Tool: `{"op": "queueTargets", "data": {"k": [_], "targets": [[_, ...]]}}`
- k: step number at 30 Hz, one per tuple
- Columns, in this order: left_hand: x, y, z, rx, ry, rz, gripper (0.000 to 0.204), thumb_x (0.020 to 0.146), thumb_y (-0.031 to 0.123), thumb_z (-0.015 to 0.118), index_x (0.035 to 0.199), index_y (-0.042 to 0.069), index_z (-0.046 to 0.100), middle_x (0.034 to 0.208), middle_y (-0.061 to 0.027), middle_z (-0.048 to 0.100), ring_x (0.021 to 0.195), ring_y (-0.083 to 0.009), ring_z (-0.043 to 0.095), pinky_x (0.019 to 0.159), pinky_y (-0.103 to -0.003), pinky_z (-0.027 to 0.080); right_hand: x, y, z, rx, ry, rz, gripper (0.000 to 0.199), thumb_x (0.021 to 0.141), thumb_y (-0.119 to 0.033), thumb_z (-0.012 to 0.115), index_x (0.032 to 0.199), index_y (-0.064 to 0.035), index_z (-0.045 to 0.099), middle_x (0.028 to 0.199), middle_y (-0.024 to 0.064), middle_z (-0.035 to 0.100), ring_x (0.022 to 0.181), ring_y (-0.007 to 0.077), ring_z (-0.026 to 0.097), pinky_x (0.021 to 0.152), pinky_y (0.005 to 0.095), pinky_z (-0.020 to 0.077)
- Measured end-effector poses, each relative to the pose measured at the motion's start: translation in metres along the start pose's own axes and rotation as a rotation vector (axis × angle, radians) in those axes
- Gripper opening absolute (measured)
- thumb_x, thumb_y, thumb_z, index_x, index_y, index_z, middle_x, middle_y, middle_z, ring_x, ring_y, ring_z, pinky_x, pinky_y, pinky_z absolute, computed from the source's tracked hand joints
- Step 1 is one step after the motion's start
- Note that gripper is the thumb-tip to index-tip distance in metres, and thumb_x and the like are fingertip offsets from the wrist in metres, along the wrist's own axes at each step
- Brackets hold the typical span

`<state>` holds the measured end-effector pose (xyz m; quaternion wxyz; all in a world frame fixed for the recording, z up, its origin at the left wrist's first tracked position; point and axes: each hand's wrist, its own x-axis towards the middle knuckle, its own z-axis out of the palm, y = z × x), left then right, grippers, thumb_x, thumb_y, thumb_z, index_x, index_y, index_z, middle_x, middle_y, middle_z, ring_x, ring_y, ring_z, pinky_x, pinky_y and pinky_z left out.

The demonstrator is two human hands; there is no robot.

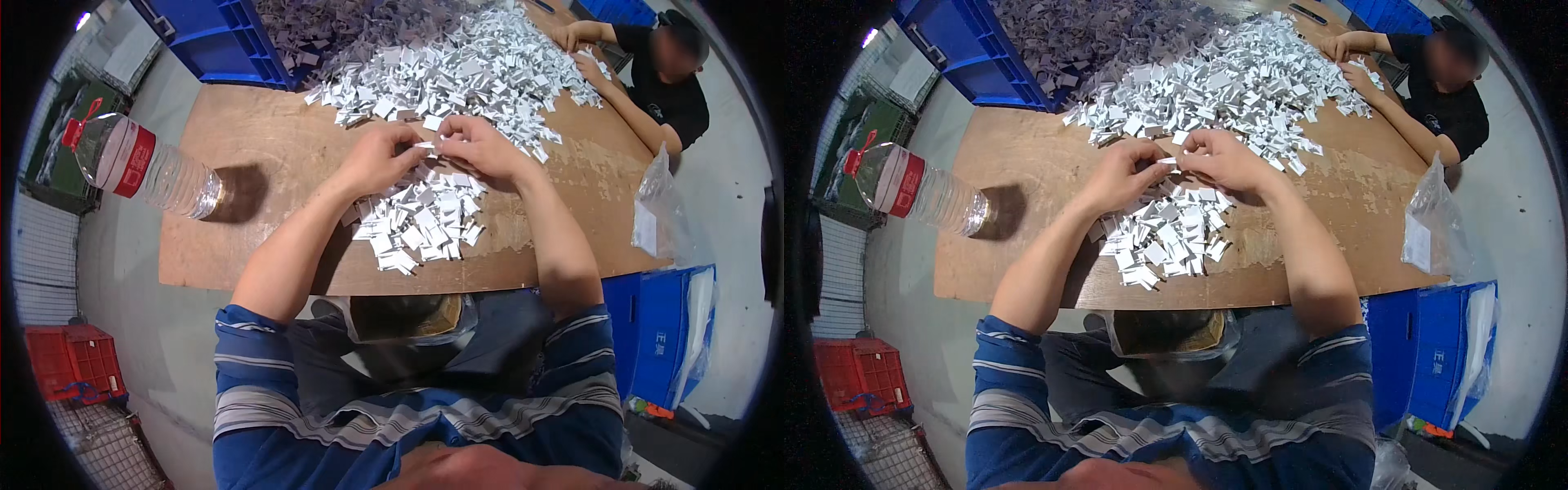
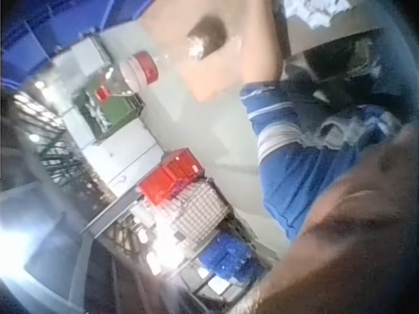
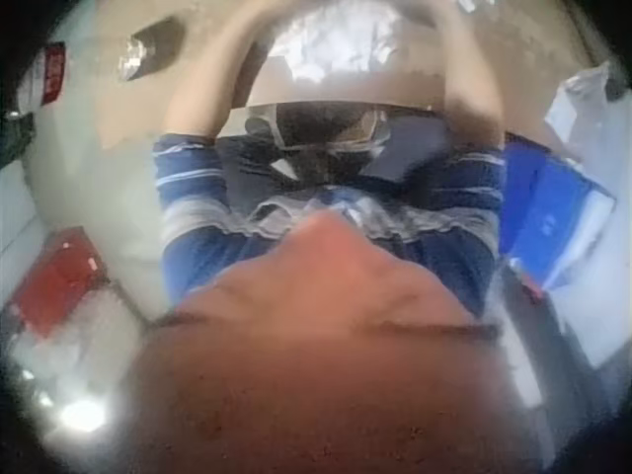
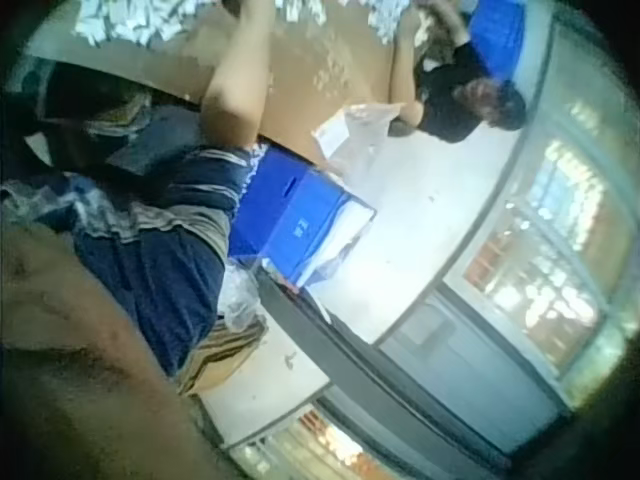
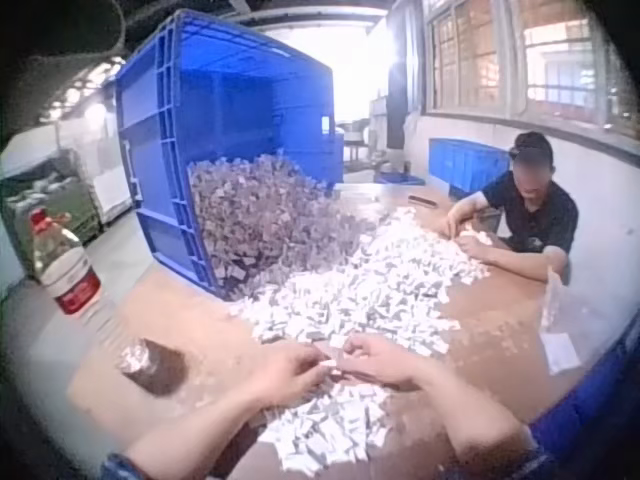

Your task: The person assembles small plastic clips by hand and drops the assembled pieces into a container below the table.

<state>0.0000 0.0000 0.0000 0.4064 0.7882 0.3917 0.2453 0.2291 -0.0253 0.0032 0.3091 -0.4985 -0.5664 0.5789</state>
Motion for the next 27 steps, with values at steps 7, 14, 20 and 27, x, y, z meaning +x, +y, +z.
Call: {"op": "queueTargets", "data": {"k": [7, 14, 20, 27], "targets": [[-0.003, 0.002, 0.002, -0.008, -0.051, 0.108, 0.010, 0.095, 0.009, 0.065, 0.094, -0.001, 0.069, 0.083, -0.0060, 0.065, 0.069, -0.0140, 0.054, 0.064, -0.028, 0.046, 0.007, 0.010, -0.004, -0.177, -0.043, -0.176, 0.010, 0.083, -0.015, 0.065, 0.082, -0.0049, 0.065, 0.061, 0.0019, 0.057, 0.050, 0.0088, 0.046, 0.045, 0.0222, 0.0355], [0.003, -0.011, -0.009, -0.022, -0.111, 0.027, 0.010, 0.095, 0.009, 0.066, 0.094, 0.000, 0.069, 0.084, -0.0051, 0.065, 0.070, -0.0133, 0.054, 0.064, -0.027, 0.045, 0.003, 0.013, -0.050, 0.468, -0.357, 0.014, 0.012, 0.083, -0.016, 0.067, 0.085, -0.0046, 0.065, 0.065, 0.0040, 0.060, 0.051, 0.0113, 0.049, 0.047, 0.0237, 0.0393], [-0.002, -0.015, -0.005, -0.015, -0.142, 0.313, 0.008, 0.095, 0.007, 0.067, 0.096, 0.000, 0.070, 0.086, -0.0059, 0.067, 0.071, -0.0121, 0.057, 0.064, -0.025, 0.046, 0.006, 0.000, -0.019, 0.232, 0.209, 0.008, 0.014, 0.086, -0.014, 0.067, 0.094, -0.0028, 0.066, 0.070, 0.0052, 0.059, 0.055, 0.0118, 0.051, 0.053, 0.0255, 0.0419], [0.007, -0.023, 0.012, -0.101, 0.193, 0.074, 0.024, 0.087, 0.005, 0.072, 0.111, 0.001, 0.069, 0.091, -0.0087, 0.071, 0.072, -0.0158, 0.062, 0.068, -0.028, 0.051, 0.010, 0.006, 0.008, -0.753, 0.431, -0.267, 0.028, 0.089, -0.017, 0.065, 0.111, 0.0004, 0.068, 0.078, 0.0062, 0.064, 0.065, 0.0172, 0.057, 0.061, 0.0310, 0.0468]]}}
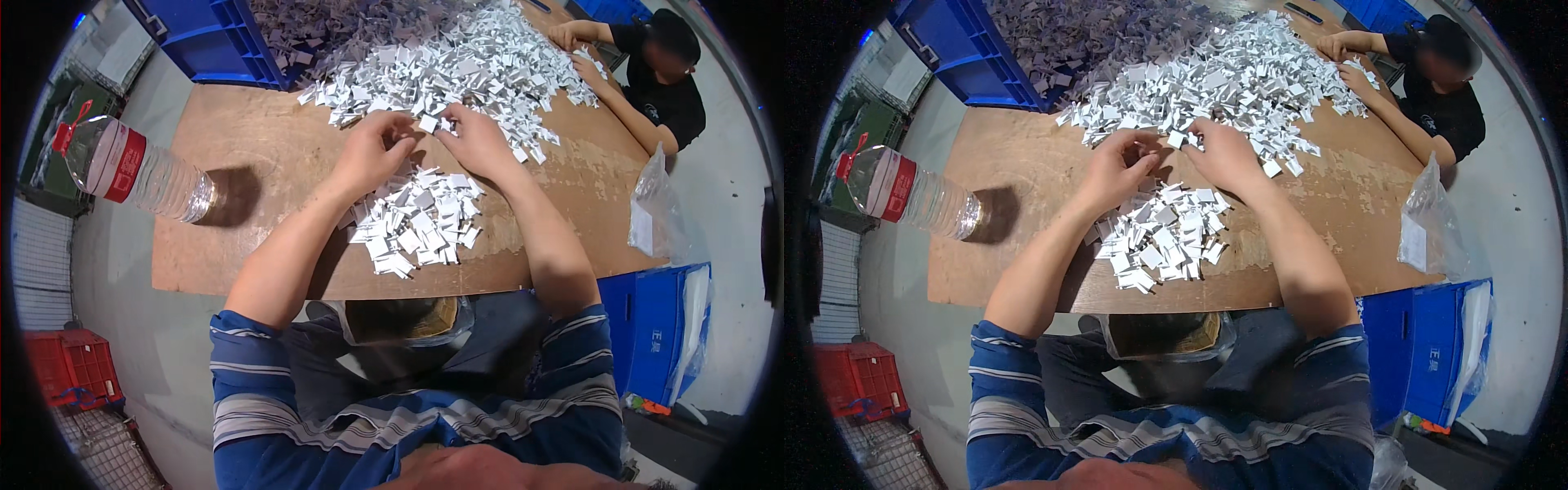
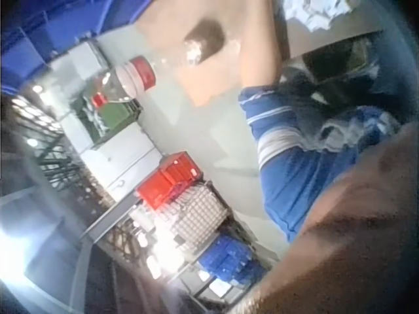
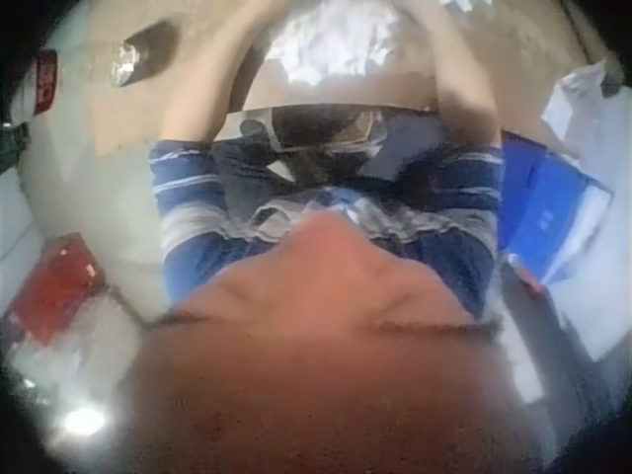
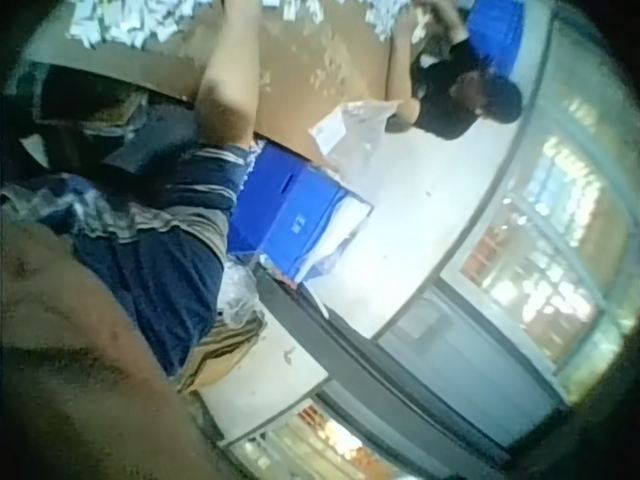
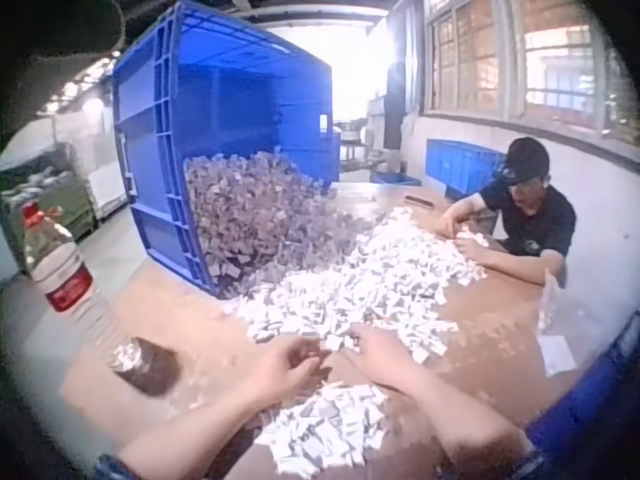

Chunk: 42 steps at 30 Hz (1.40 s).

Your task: The person assembles small plastic clips by hand and drops the assembled pieces into a container below the table.

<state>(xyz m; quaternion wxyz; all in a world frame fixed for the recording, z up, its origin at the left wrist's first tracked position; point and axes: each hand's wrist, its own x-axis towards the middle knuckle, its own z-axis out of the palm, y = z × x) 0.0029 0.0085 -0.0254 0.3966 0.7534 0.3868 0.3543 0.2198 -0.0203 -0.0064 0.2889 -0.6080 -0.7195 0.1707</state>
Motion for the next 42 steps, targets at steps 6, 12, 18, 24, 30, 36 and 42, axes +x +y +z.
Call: {"op": "queueTargets", "data": {"k": [6, 12, 18, 24, 30, 36, 42], "targets": [[0.002, 0.013, 0.003, 0.040, -0.055, 0.095, 0.047, 0.084, 0.001, 0.075, 0.130, 0.001, 0.063, 0.100, -0.0098, 0.072, 0.079, -0.0157, 0.066, 0.073, -0.028, 0.055, -0.014, -0.012, -0.017, 0.235, -0.175, 0.061, 0.035, 0.091, -0.018, 0.065, 0.120, 0.0011, 0.069, 0.084, 0.0086, 0.070, 0.069, 0.0167, 0.060, 0.063, 0.0307, 0.0487], [-0.003, -0.005, -0.002, -0.086, 0.015, 0.133, 0.046, 0.086, 0.007, 0.075, 0.129, -0.004, 0.062, 0.094, -0.0113, 0.073, 0.078, -0.0194, 0.067, 0.071, -0.030, 0.054, -0.003, -0.023, 0.016, 0.894, -0.183, 0.125, 0.025, 0.098, -0.017, 0.063, 0.118, -0.0023, 0.063, 0.074, 0.0037, 0.064, 0.054, 0.0068, 0.051, 0.044, 0.0203, 0.0362], [0.000, 0.021, -0.005, -0.114, -0.159, -0.235, 0.045, 0.088, 0.007, 0.072, 0.131, -0.004, 0.061, 0.101, -0.0126, 0.072, 0.084, -0.0196, 0.066, 0.075, -0.027, 0.054, -0.003, -0.011, -0.002, 1.096, -0.356, 0.312, 0.017, 0.097, -0.011, 0.060, 0.113, -0.0052, 0.061, 0.071, 0.0039, 0.063, 0.051, 0.0067, 0.051, 0.041, 0.0208, 0.0344], [0.000, 0.009, -0.006, -0.242, -0.185, -0.166, 0.044, 0.090, 0.007, 0.068, 0.132, -0.004, 0.061, 0.106, -0.0136, 0.071, 0.089, -0.0191, 0.065, 0.079, -0.026, 0.053, -0.004, -0.016, 0.001, 1.034, -0.336, 0.312, 0.011, 0.092, -0.007, 0.062, 0.104, -0.0065, 0.061, 0.069, 0.0035, 0.063, 0.049, 0.0080, 0.051, 0.040, 0.0213, 0.0350], [-0.002, 0.011, -0.004, -0.324, -0.217, 0.022, 0.045, 0.090, 0.009, 0.069, 0.132, -0.003, 0.061, 0.105, -0.0124, 0.072, 0.088, -0.0181, 0.065, 0.078, -0.026, 0.053, -0.004, -0.015, 0.016, 0.903, -0.224, 0.198, 0.012, 0.089, -0.006, 0.066, 0.099, -0.0053, 0.060, 0.068, 0.0035, 0.063, 0.049, 0.0087, 0.052, 0.041, 0.0209, 0.0371], [-0.005, 0.031, -0.001, 0.020, -0.164, -0.005, 0.045, 0.087, 0.006, 0.070, 0.129, -0.005, 0.062, 0.103, -0.0114, 0.073, 0.087, -0.0167, 0.065, 0.077, -0.026, 0.053, -0.006, -0.023, 0.016, 0.958, -0.143, 0.198, 0.011, 0.088, -0.005, 0.067, 0.096, -0.0027, 0.060, 0.066, 0.0040, 0.062, 0.051, 0.0099, 0.053, 0.044, 0.0223, 0.0395], [-0.005, 0.029, -0.006, 0.032, -0.162, -0.070, 0.037, 0.087, 0.000, 0.065, 0.124, -0.005, 0.065, 0.100, -0.0107, 0.073, 0.085, -0.0160, 0.066, 0.075, -0.024, 0.054, -0.012, -0.033, 0.007, 0.871, -0.113, 0.190, 0.012, 0.088, 0.001, 0.061, 0.099, -0.0010, 0.064, 0.070, 0.0042, 0.063, 0.058, 0.0108, 0.057, 0.054, 0.0236, 0.0454]]}}
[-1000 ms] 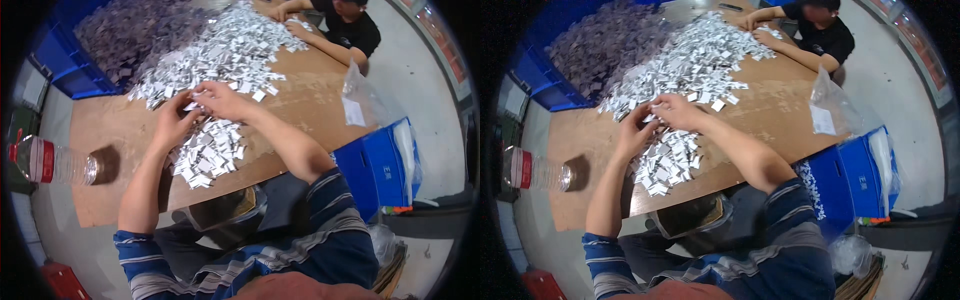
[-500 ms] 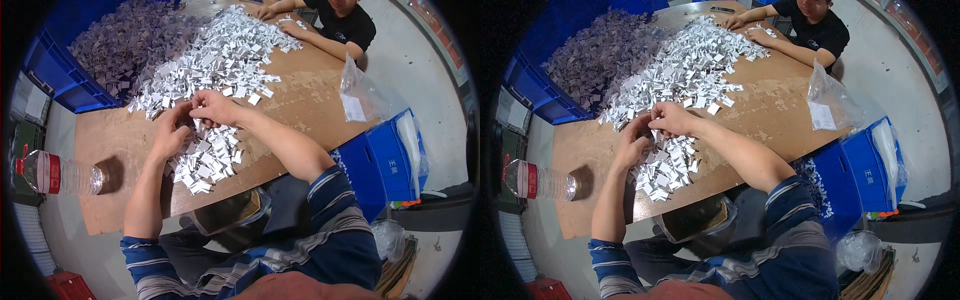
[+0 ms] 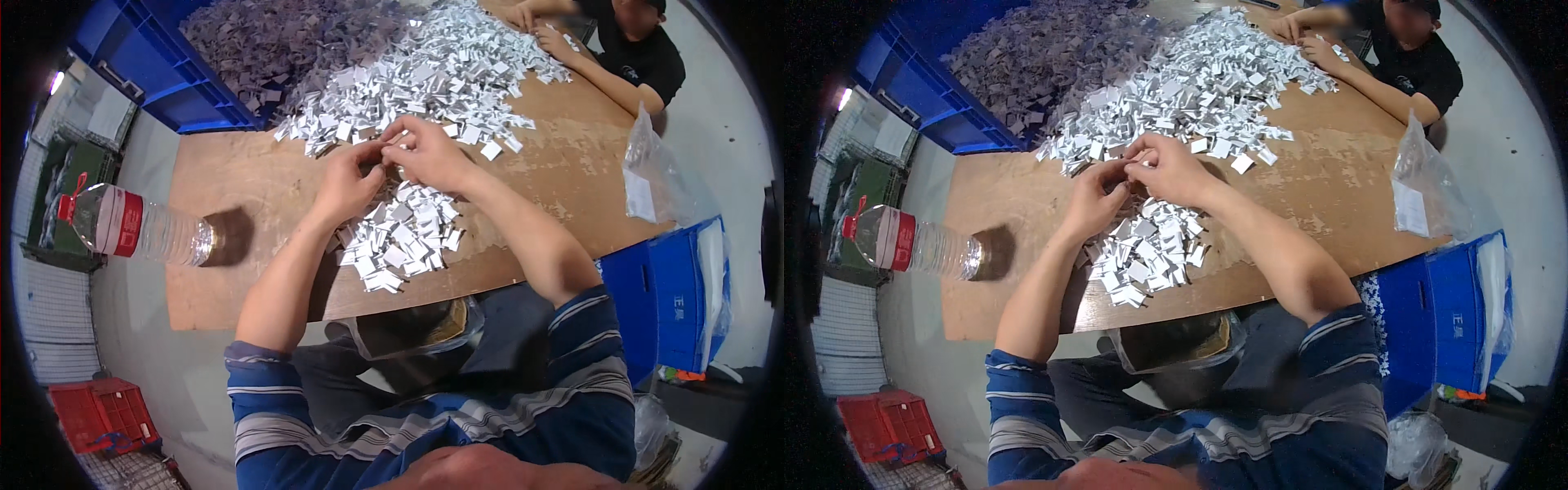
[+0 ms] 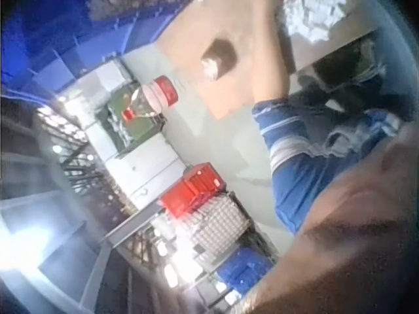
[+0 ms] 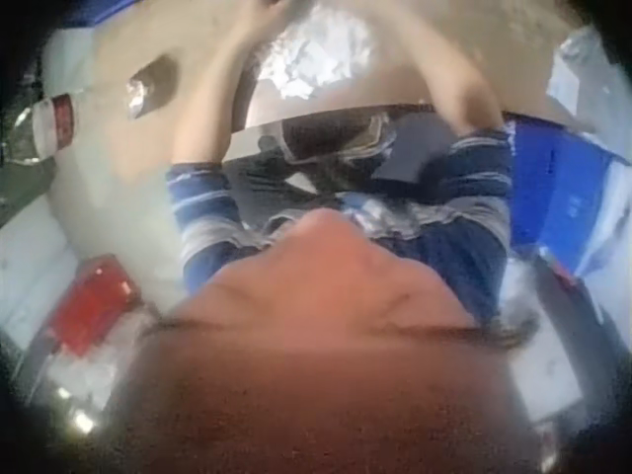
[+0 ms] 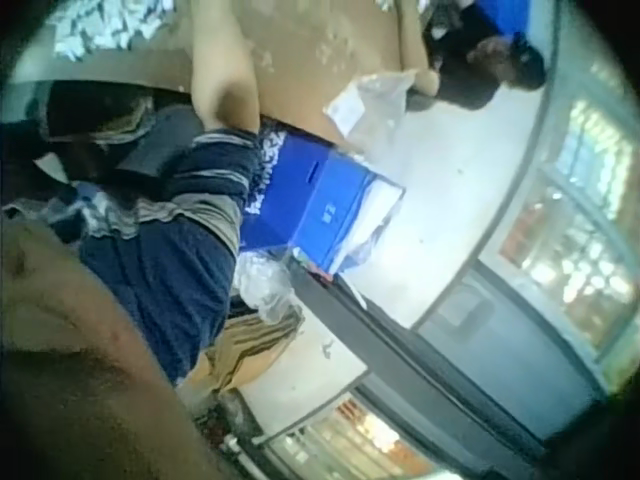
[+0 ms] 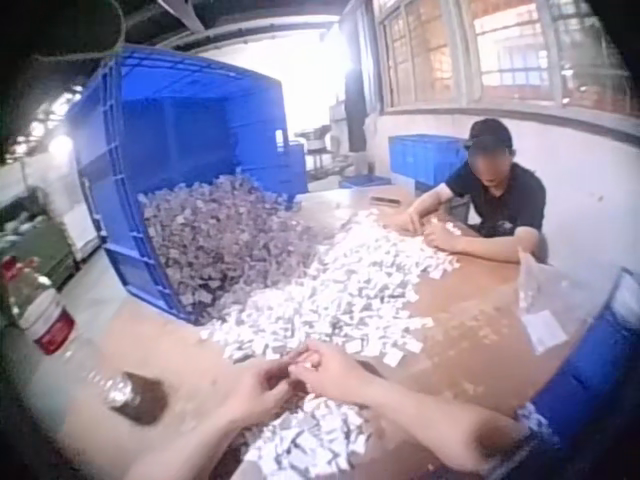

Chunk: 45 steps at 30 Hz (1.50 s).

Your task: The person assembles small plastic clips by hand and drops the assembled pieces into a container below the table.

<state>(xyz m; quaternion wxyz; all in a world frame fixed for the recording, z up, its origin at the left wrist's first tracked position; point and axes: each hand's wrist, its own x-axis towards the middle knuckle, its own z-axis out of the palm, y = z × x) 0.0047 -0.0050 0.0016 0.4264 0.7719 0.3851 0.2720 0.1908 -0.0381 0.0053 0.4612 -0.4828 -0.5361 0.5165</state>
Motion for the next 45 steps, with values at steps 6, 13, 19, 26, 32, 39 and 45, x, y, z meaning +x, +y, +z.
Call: {"op": "queueTargets", "data": {"k": [6, 13, 19, 26, 32, 39, 45], "targets": [[0.000, -0.023, -0.009, -0.483, -0.091, 0.007, 0.031, 0.088, -0.003, 0.060, 0.118, -0.001, 0.068, 0.098, -0.0118, 0.074, 0.087, -0.0174, 0.069, 0.077, -0.025, 0.056, 0.014, 0.016, -0.028, -0.085, 0.147, -0.103, 0.015, 0.086, -0.003, 0.059, 0.099, -0.0023, 0.067, 0.076, 0.0072, 0.068, 0.067, 0.0177, 0.063, 0.064, 0.0302, 0.0513], [0.010, -0.017, -0.044, 0.438, 0.471, -0.128, 0.030, 0.091, 0.006, 0.066, 0.120, -0.001, 0.067, 0.096, -0.0134, 0.072, 0.081, -0.0190, 0.068, 0.073, -0.028, 0.056, 0.015, 0.016, -0.044, -0.873, 0.043, -0.211, 0.024, 0.086, -0.011, 0.057, 0.103, -0.0026, 0.071, 0.093, 0.0103, 0.074, 0.076, 0.0259, 0.066, 0.072, 0.0362, 0.0528], [0.013, -0.018, -0.044, 0.517, 0.269, -0.141, 0.033, 0.089, 0.010, 0.071, 0.121, -0.001, 0.067, 0.096, -0.0131, 0.070, 0.076, -0.0188, 0.065, 0.067, -0.030, 0.054, 0.013, 0.007, -0.038, -0.893, -0.060, -0.179, 0.027, 0.085, -0.015, 0.061, 0.107, -0.0037, 0.072, 0.097, 0.0115, 0.075, 0.079, 0.0284, 0.068, 0.075, 0.0378, 0.0538], [0.018, -0.036, -0.019, 0.204, 0.130, -0.042, 0.042, 0.088, 0.009, 0.077, 0.128, 0.002, 0.063, 0.092, -0.0085, 0.067, 0.071, -0.0136, 0.060, 0.059, -0.024, 0.050, 0.008, 0.002, -0.035, -0.858, -0.258, -0.260, 0.031, 0.085, -0.018, 0.059, 0.108, -0.0046, 0.074, 0.099, 0.0127, 0.076, 0.086, 0.0327, 0.071, 0.079, 0.0416, 0.0556], [0.010, -0.009, -0.012, 0.179, 0.439, 0.050, 0.042, 0.088, 0.012, 0.079, 0.126, 0.003, 0.065, 0.092, -0.0082, 0.068, 0.075, -0.0150, 0.062, 0.065, -0.025, 0.054, 0.002, 0.022, -0.035, -0.744, 0.075, -0.191, 0.033, 0.087, -0.018, 0.064, 0.114, -0.0021, 0.071, 0.101, 0.0124, 0.075, 0.086, 0.0286, 0.071, 0.078, 0.0377, 0.0560], [-0.026, 0.058, -0.035, 0.154, 0.718, 0.924, 0.049, 0.079, -0.001, 0.083, 0.124, 0.000, 0.062, 0.106, -0.0102, 0.068, 0.083, -0.0161, 0.061, 0.076, -0.025, 0.053, 0.016, 0.025, -0.032, -0.795, 0.086, -0.165, 0.030, 0.085, -0.027, 0.067, 0.107, -0.0080, 0.073, 0.091, 0.0109, 0.074, 0.076, 0.0297, 0.067, 0.074, 0.0392, 0.0549], [-0.046, 0.102, -0.034, -0.060, 0.612, 1.119, 0.056, 0.087, 0.014, 0.073, 0.139, 0.001, 0.055, 0.121, -0.0222, 0.065, 0.100, -0.0267, 0.065, 0.089, -0.036, 0.054, 0.022, 0.002, -0.021, -0.893, 0.040, -0.370, 0.039, 0.088, -0.038, 0.069, 0.117, -0.0129, 0.075, 0.103, 0.0076, 0.078, 0.082, 0.0261, 0.071, 0.075, 0.0361, 0.0556]]}}
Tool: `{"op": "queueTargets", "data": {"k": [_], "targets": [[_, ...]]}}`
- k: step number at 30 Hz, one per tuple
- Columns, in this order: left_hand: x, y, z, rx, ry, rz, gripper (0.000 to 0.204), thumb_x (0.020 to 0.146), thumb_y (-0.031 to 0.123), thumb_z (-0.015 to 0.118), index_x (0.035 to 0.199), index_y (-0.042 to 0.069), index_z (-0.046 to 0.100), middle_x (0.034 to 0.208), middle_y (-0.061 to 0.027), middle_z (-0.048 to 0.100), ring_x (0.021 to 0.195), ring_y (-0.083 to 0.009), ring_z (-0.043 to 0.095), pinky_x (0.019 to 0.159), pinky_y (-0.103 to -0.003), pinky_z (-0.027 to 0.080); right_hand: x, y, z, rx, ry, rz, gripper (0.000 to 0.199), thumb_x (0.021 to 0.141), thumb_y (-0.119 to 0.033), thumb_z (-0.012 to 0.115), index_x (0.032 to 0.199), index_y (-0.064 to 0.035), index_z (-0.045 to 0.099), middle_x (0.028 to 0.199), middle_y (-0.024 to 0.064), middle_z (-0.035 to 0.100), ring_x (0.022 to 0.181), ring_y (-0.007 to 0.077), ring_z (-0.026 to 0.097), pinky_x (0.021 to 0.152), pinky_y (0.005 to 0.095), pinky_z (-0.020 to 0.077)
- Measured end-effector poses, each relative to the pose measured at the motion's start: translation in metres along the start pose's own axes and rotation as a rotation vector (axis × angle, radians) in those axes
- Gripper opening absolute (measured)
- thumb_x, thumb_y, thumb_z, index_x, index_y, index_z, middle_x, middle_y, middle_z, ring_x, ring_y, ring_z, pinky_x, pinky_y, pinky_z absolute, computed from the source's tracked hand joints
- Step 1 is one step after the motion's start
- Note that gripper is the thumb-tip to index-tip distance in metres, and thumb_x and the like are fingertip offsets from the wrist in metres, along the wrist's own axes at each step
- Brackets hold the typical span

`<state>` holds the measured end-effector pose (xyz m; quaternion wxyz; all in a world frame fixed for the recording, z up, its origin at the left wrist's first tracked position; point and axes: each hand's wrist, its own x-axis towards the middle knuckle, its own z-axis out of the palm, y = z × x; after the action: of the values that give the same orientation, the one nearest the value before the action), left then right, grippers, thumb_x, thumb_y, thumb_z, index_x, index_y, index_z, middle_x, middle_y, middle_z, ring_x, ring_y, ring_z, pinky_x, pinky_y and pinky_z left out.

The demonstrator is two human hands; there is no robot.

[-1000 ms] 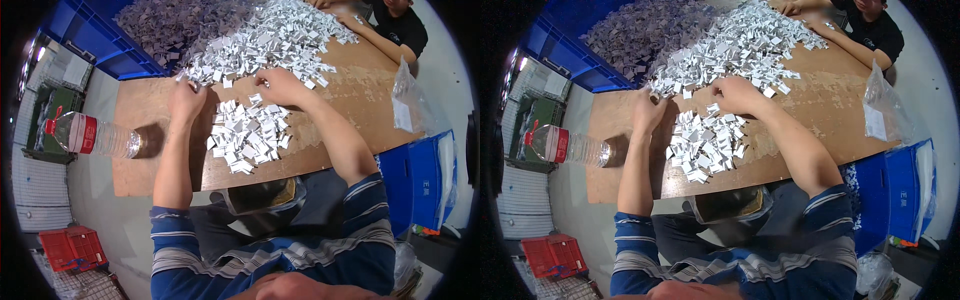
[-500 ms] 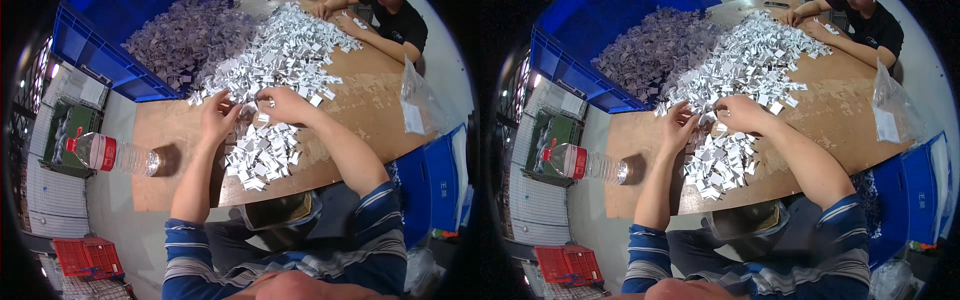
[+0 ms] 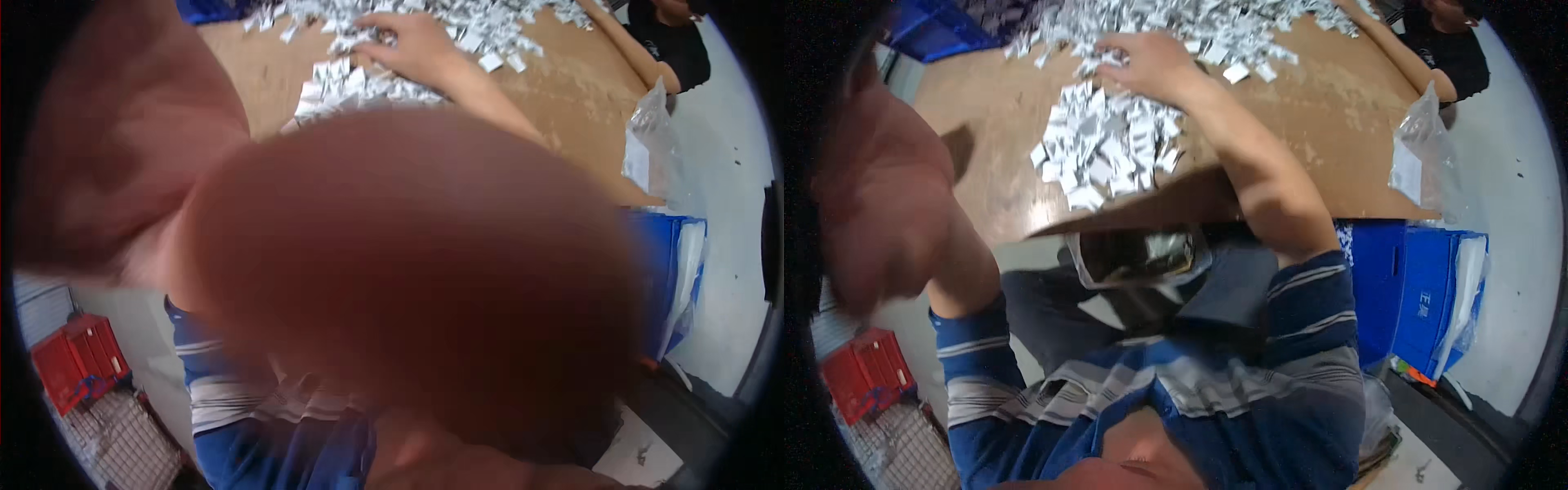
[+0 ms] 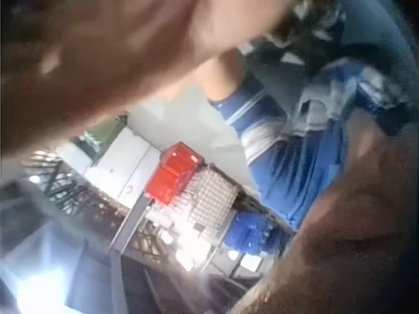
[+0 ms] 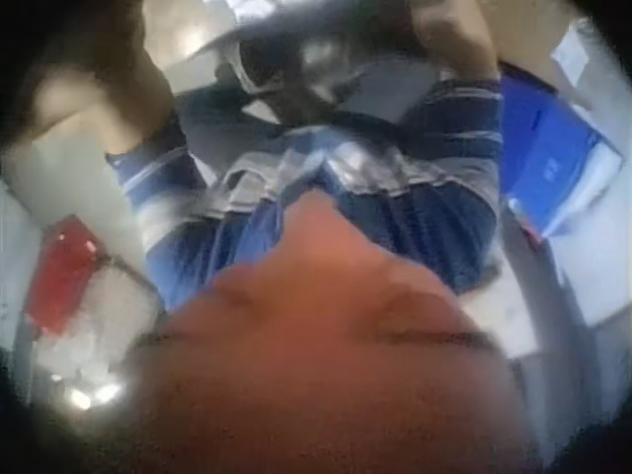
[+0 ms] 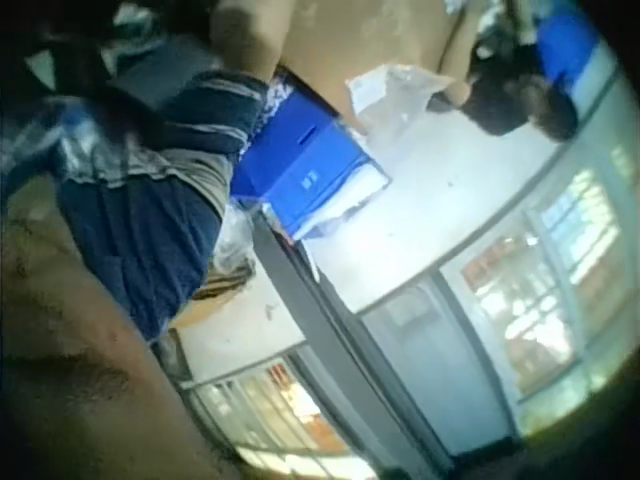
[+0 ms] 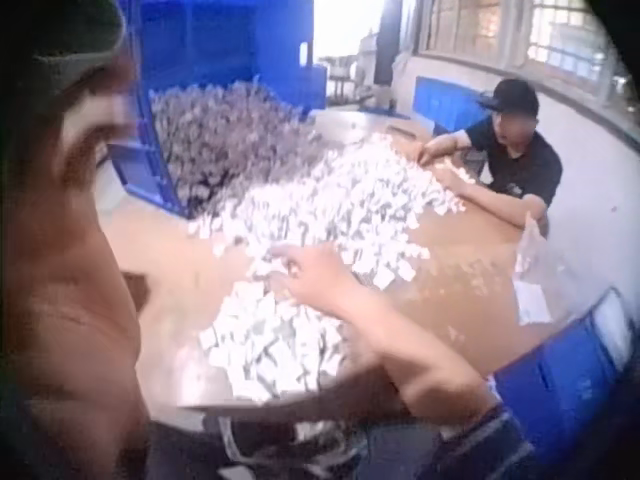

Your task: The person assembles small plastic clips by hand and drops the assembled pieces into a container below the table.

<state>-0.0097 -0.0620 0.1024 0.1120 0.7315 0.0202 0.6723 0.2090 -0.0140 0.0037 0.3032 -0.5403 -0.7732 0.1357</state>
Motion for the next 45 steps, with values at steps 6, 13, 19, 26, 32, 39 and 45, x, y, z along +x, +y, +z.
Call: {"op": "queueTargets", "data": {"k": [6, 13, 19, 26, 32, 39, 45], "targets": [[0.009, 0.109, 0.036, 0.043, 0.152, -0.019, 0.056, 0.089, 0.023, 0.069, 0.140, 0.004, 0.054, 0.128, -0.0205, 0.061, 0.110, -0.0289, 0.058, 0.096, -0.042, 0.048, 0.007, 0.013, 0.026, 0.049, 0.011, 0.004, 0.037, 0.086, -0.037, 0.071, 0.108, -0.0089, 0.079, 0.099, 0.0088, 0.078, 0.078, 0.0257, 0.071, 0.073, 0.0349, 0.0557], [0.026, 0.096, 0.025, -0.049, 0.363, 0.207, 0.056, 0.092, 0.034, 0.063, 0.141, 0.007, 0.053, 0.136, -0.0184, 0.055, 0.122, -0.0314, 0.051, 0.103, -0.049, 0.041, -0.019, 0.034, 0.023, 0.273, 0.151, 0.114, 0.029, 0.087, -0.028, 0.070, 0.103, -0.0050, 0.080, 0.089, 0.0083, 0.078, 0.066, 0.0213, 0.063, 0.068, 0.0318, 0.0522], [0.043, 0.089, 0.023, -0.115, 0.474, 0.162, 0.058, 0.095, 0.044, 0.059, 0.141, 0.009, 0.052, 0.144, -0.0166, 0.050, 0.132, -0.0336, 0.045, 0.109, -0.055, 0.035, -0.008, 0.023, 0.002, 0.207, 0.028, 0.238, 0.029, 0.087, -0.027, 0.073, 0.098, -0.0010, 0.078, 0.081, 0.0072, 0.075, 0.066, 0.0175, 0.060, 0.067, 0.0304, 0.0506], [0.059, 0.110, 0.025, -0.289, 0.625, 0.022, 0.061, 0.098, 0.055, 0.053, 0.142, 0.012, 0.051, 0.152, -0.0146, 0.044, 0.143, -0.0361, 0.038, 0.117, -0.062, 0.029, -0.001, 0.046, 0.013, 0.232, 0.139, 0.078, 0.028, 0.084, -0.028, 0.071, 0.096, -0.0038, 0.079, 0.081, 0.0101, 0.074, 0.069, 0.0224, 0.063, 0.071, 0.0358, 0.0524], [0.049, 0.116, 0.037, -0.558, 0.577, -0.099, 0.055, 0.098, 0.052, 0.054, 0.137, 0.013, 0.052, 0.146, -0.0136, 0.046, 0.138, -0.0345, 0.041, 0.113, -0.060, 0.031, 0.001, 0.034, 0.015, 0.240, 0.100, 0.082, 0.029, 0.083, -0.029, 0.071, 0.095, -0.0040, 0.079, 0.086, 0.0106, 0.076, 0.073, 0.0275, 0.066, 0.075, 0.0382, 0.0540], [0.015, 0.114, 0.052, -0.902, 0.461, -0.236, 0.044, 0.097, 0.044, 0.058, 0.128, 0.013, 0.055, 0.134, -0.0125, 0.052, 0.124, -0.0309, 0.047, 0.105, -0.053, 0.037, -0.007, 0.031, 0.003, 0.217, 0.034, 0.161, 0.027, 0.082, -0.029, 0.071, 0.095, -0.0069, 0.080, 0.088, 0.0095, 0.076, 0.076, 0.0288, 0.067, 0.077, 0.0384, 0.0549], [0.029, 0.123, 0.054, -1.110, 0.260, -0.328, 0.034, 0.097, 0.037, 0.061, 0.120, 0.013, 0.058, 0.123, -0.0115, 0.057, 0.113, -0.0278, 0.053, 0.098, -0.047, 0.042, -0.005, 0.037, 0.006, 0.242, 0.028, 0.114, 0.026, 0.083, -0.028, 0.072, 0.095, -0.0058, 0.079, 0.087, 0.0067, 0.076, 0.070, 0.0231, 0.063, 0.072, 0.0349, 0.0524]]}}
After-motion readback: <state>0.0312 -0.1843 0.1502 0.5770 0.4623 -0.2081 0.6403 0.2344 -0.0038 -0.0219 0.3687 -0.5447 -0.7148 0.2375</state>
